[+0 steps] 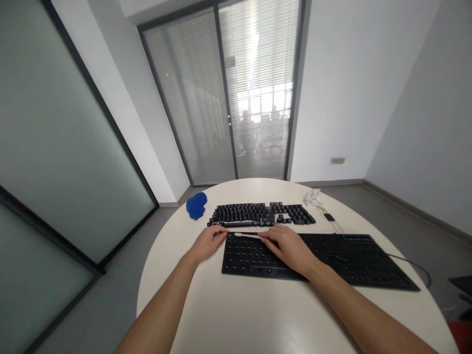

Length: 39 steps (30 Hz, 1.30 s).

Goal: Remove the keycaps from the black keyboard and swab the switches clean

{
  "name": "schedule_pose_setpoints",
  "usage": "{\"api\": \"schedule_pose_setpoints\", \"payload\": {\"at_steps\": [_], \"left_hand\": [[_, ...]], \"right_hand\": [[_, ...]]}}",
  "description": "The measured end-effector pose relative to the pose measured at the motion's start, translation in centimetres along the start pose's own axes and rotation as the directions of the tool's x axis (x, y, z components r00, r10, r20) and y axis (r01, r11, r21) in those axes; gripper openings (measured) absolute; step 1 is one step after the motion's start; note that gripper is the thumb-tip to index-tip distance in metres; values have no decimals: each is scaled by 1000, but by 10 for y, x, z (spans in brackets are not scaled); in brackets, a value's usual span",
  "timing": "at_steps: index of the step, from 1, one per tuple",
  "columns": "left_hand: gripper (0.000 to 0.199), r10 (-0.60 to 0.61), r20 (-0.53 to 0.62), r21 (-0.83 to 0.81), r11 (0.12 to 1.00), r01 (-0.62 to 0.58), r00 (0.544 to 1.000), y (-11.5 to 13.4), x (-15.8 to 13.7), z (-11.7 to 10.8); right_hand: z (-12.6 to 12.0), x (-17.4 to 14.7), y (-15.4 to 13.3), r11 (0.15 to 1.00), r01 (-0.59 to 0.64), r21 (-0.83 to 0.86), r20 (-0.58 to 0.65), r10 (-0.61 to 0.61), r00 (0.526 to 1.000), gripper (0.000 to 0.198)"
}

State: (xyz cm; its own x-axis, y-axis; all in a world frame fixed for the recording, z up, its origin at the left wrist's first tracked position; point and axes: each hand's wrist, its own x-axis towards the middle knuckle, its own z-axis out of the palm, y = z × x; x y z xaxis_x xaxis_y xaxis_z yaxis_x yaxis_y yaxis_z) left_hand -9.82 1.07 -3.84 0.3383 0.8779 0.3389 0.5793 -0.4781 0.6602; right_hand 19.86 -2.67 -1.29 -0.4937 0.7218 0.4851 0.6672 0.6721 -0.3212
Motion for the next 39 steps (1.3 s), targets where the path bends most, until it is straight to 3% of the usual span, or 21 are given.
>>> {"api": "schedule_pose_setpoints", "payload": {"at_steps": [4,14,31,39], "left_hand": [[22,-6,5,-4,1000,6,1000,1,0,-1],[23,-22,-8,-2,1000,22,1000,-1,2,1],[21,-13,-11,23,1000,13,1000,0,0,1],[21,0,-8,17,1000,0,1000,1,0,1]], "right_hand": [[-3,0,-3,1000,7,18,12,-7,1000,24],[-8,1,-19,965,158,210,159,-194,968,20],[0,0,-1,998,-50,33,-42,52,998,21],[-3,-1,-11,990,38,133,51,-45,998,21]]}}
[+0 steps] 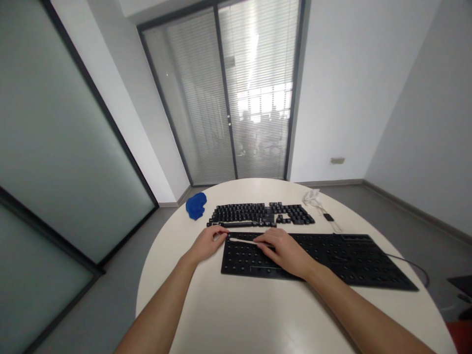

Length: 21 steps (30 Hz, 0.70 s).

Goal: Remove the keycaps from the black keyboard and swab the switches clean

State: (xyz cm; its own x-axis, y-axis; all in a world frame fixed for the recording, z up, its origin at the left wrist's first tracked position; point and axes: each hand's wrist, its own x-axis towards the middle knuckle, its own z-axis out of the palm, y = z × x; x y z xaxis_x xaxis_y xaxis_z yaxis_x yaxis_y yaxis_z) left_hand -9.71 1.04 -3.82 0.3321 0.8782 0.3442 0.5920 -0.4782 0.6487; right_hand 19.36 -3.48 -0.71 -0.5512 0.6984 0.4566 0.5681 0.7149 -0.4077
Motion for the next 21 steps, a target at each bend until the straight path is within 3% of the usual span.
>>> {"api": "schedule_pose_setpoints", "payload": {"at_steps": [8,21], "left_hand": [[21,2,-3,-6,1000,-2,1000,0,2,0],[20,2,-6,-6,1000,-2,1000,-3,3,2]], "right_hand": [[-5,2,-16,978,169,125,134,-186,973,18],[-3,2,-19,971,179,157,158,-204,966,18]]}}
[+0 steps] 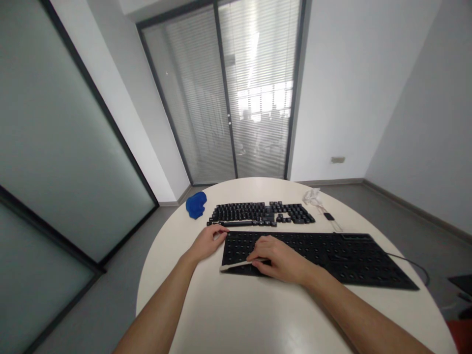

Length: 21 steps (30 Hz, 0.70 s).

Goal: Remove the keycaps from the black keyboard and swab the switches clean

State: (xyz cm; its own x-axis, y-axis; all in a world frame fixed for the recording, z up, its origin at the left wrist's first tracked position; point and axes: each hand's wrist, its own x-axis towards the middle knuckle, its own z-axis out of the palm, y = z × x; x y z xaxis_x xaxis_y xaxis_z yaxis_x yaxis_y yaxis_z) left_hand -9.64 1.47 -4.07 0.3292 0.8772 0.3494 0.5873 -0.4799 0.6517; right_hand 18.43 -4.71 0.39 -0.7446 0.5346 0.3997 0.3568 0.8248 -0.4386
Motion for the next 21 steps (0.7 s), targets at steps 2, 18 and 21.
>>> {"api": "schedule_pose_setpoints", "payload": {"at_steps": [2,18,21], "left_hand": [[20,1,0,4,1000,-1,1000,1,0,0],[21,2,5,17,1000,-2,1000,1,-2,-1],[20,4,6,19,1000,-4,1000,1,-2,0]], "right_hand": [[0,0,1,1000,-11,-22,-15,11,1000,18],[-2,-3,12,991,-98,-88,-75,92,993,18],[0,-3,13,990,-106,-95,-80,98,992,18]]}}
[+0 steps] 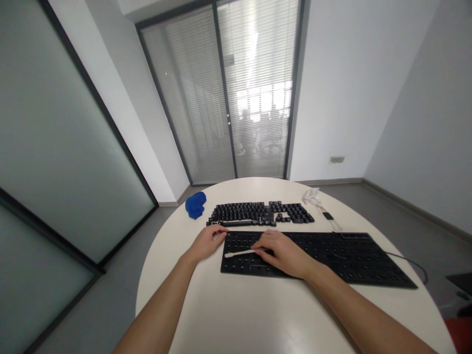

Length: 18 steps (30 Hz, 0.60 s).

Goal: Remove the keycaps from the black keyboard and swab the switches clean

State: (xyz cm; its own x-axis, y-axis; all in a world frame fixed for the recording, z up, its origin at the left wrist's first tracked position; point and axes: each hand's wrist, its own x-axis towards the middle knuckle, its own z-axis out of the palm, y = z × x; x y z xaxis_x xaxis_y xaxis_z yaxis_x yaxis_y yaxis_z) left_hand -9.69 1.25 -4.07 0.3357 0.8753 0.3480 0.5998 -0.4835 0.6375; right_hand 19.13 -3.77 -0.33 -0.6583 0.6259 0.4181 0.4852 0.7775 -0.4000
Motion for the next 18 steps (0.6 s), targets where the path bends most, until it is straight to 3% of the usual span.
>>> {"api": "schedule_pose_setpoints", "payload": {"at_steps": [18], "left_hand": [[20,-3,-2,7,1000,3,1000,2,1,3]], "right_hand": [[6,-1,5,993,-105,-54,-115,98,989,18]]}}
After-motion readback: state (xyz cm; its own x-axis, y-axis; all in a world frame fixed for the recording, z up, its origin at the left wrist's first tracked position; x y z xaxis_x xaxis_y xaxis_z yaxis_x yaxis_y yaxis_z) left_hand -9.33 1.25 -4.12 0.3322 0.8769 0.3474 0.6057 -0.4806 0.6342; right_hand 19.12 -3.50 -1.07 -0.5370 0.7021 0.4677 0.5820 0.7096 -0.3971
